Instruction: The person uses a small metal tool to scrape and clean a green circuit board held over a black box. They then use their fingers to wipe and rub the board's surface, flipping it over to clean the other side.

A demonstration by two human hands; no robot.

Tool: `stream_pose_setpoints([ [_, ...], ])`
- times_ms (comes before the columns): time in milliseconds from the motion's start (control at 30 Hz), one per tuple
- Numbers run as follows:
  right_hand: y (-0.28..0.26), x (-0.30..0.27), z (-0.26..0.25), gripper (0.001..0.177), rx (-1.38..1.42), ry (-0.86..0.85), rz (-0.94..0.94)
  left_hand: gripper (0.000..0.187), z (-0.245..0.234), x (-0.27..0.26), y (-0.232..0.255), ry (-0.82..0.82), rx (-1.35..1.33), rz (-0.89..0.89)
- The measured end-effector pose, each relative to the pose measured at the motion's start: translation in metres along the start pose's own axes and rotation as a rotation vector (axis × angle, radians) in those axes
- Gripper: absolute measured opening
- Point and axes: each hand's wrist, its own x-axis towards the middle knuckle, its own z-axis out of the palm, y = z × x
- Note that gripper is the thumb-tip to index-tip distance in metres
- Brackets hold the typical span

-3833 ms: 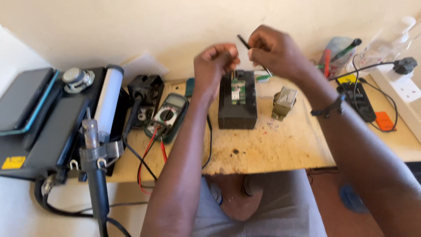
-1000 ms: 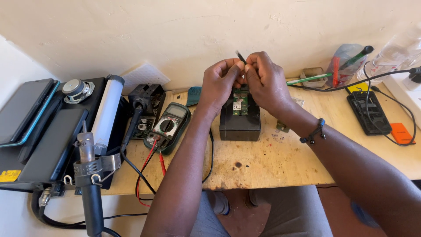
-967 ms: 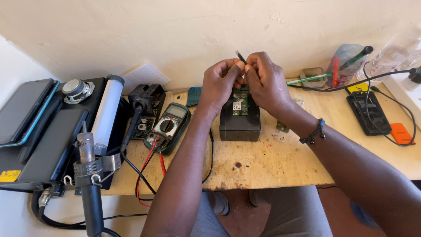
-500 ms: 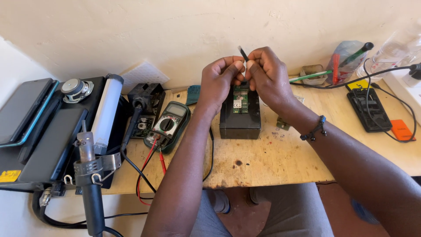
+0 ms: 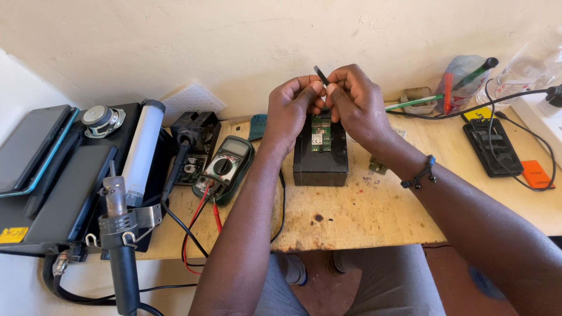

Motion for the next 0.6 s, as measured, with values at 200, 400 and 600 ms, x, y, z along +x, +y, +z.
stream_pose_setpoints([
  [200,-0.03,0.019,-0.032,0.016,-0.2,-0.136,0.151,0.025,0.006,-0.008,0.028,0.004,0.106,-0.107],
  [400,-0.048,0.045,-0.082,0.01,-0.367,-0.39,0.689,0.011,0.001,-0.004,0.019,-0.031,0.005,-0.027],
  [600,-0.027,0.048,-0.077,0.025,-0.904,-0.885,0.76,0.009,-0.001,-0.005,0.021,-0.045,0.024,-0.021],
])
